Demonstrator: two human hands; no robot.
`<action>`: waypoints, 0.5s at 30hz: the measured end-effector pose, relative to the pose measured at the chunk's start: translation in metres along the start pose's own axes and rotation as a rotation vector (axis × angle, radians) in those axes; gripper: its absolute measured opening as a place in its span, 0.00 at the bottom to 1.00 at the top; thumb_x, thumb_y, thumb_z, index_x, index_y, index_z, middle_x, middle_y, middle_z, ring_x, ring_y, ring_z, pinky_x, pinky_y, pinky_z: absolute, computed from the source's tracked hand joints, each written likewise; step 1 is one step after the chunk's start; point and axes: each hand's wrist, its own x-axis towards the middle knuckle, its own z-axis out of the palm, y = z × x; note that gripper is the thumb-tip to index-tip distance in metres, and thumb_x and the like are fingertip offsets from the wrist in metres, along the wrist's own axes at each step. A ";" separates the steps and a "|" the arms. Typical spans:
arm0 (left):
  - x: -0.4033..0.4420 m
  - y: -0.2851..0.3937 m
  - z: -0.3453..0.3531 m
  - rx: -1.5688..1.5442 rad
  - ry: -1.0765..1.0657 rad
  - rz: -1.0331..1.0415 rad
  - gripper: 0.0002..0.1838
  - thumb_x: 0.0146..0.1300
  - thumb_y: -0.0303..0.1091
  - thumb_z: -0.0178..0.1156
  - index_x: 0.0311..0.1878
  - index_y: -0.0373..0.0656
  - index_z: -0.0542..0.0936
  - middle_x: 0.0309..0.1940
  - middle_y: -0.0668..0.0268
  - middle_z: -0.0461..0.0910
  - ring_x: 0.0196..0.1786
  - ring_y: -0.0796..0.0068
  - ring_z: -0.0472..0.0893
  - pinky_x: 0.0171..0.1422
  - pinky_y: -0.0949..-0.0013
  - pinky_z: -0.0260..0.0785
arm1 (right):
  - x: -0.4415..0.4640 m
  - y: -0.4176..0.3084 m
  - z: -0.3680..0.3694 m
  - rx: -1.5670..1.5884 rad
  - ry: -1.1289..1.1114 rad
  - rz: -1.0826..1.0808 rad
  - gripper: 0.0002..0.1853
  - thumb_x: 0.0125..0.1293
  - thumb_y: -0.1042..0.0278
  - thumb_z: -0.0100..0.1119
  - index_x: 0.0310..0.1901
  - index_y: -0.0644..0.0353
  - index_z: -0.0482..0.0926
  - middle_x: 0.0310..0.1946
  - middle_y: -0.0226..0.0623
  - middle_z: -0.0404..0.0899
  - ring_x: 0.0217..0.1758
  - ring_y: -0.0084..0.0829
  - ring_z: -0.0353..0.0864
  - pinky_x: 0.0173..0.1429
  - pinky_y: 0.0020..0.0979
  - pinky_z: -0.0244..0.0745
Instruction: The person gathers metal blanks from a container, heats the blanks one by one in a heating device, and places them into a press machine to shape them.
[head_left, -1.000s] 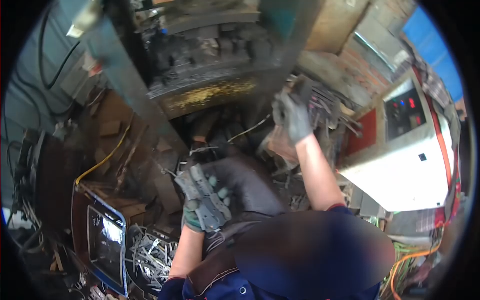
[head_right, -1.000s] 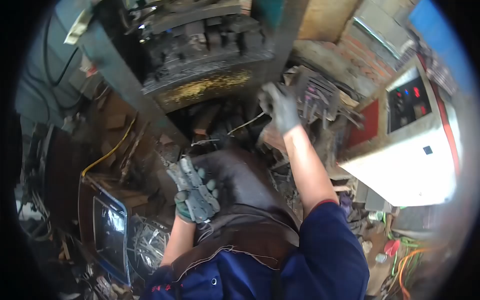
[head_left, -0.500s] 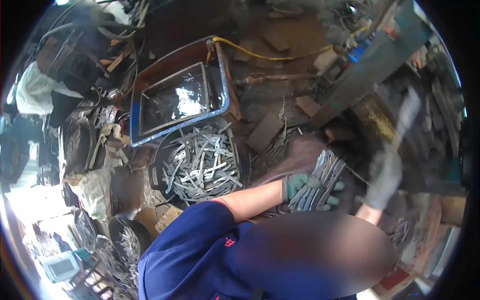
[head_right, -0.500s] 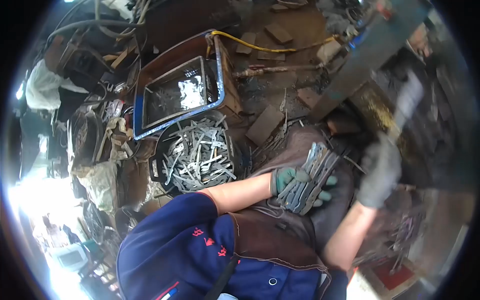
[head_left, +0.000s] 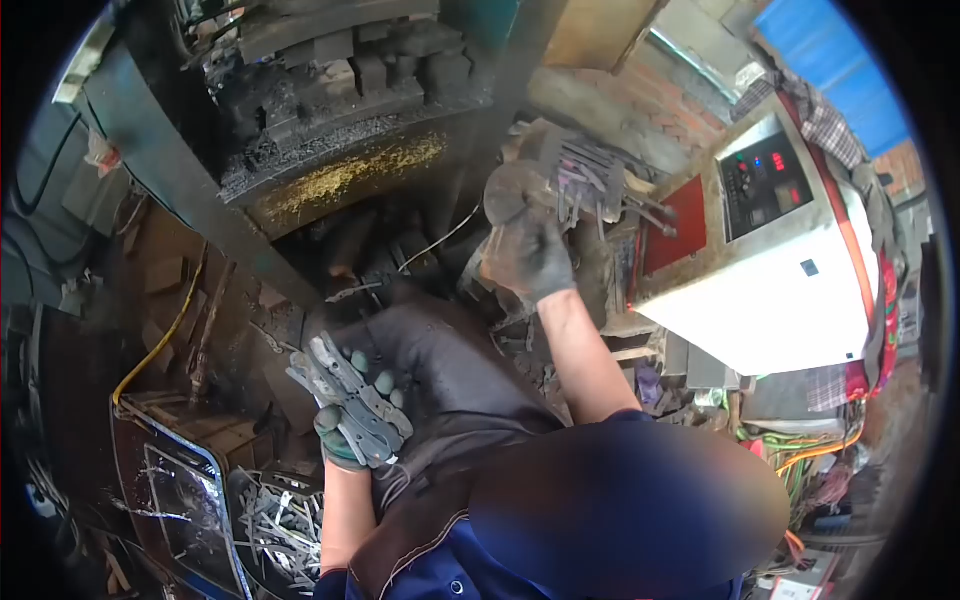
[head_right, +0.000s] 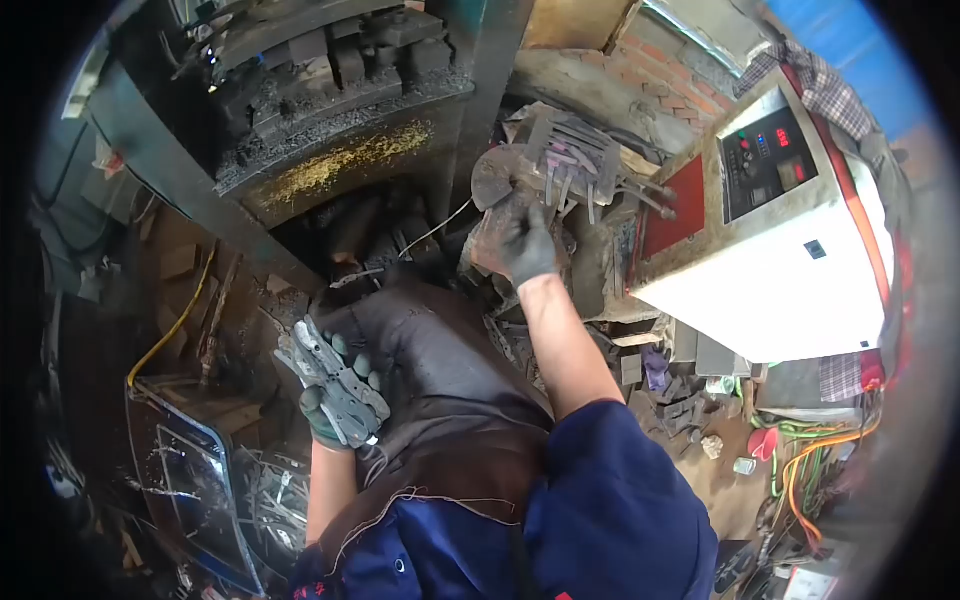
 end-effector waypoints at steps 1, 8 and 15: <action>0.002 -0.001 0.002 0.003 -0.012 0.000 0.43 0.52 0.37 0.73 0.72 0.52 0.66 0.69 0.71 0.70 0.65 0.54 0.74 0.69 0.48 0.68 | 0.010 -0.008 0.004 0.012 -0.020 -0.008 0.07 0.73 0.60 0.56 0.39 0.52 0.77 0.28 0.25 0.77 0.27 0.17 0.75 0.24 0.16 0.71; 0.005 -0.007 0.004 0.028 0.041 -0.003 0.41 0.51 0.36 0.73 0.70 0.53 0.68 0.66 0.69 0.72 0.65 0.52 0.74 0.68 0.48 0.69 | -0.062 -0.007 0.025 -0.223 0.015 -0.067 0.10 0.76 0.63 0.49 0.47 0.57 0.77 0.21 0.22 0.70 0.19 0.16 0.67 0.20 0.16 0.65; 0.008 -0.001 0.011 -0.065 0.041 -0.063 0.42 0.47 0.30 0.75 0.68 0.49 0.69 0.62 0.66 0.74 0.64 0.50 0.74 0.68 0.44 0.68 | -0.125 0.033 0.158 -1.243 -0.775 -0.407 0.15 0.72 0.74 0.45 0.56 0.70 0.75 0.21 0.22 0.60 0.19 0.15 0.56 0.24 0.20 0.52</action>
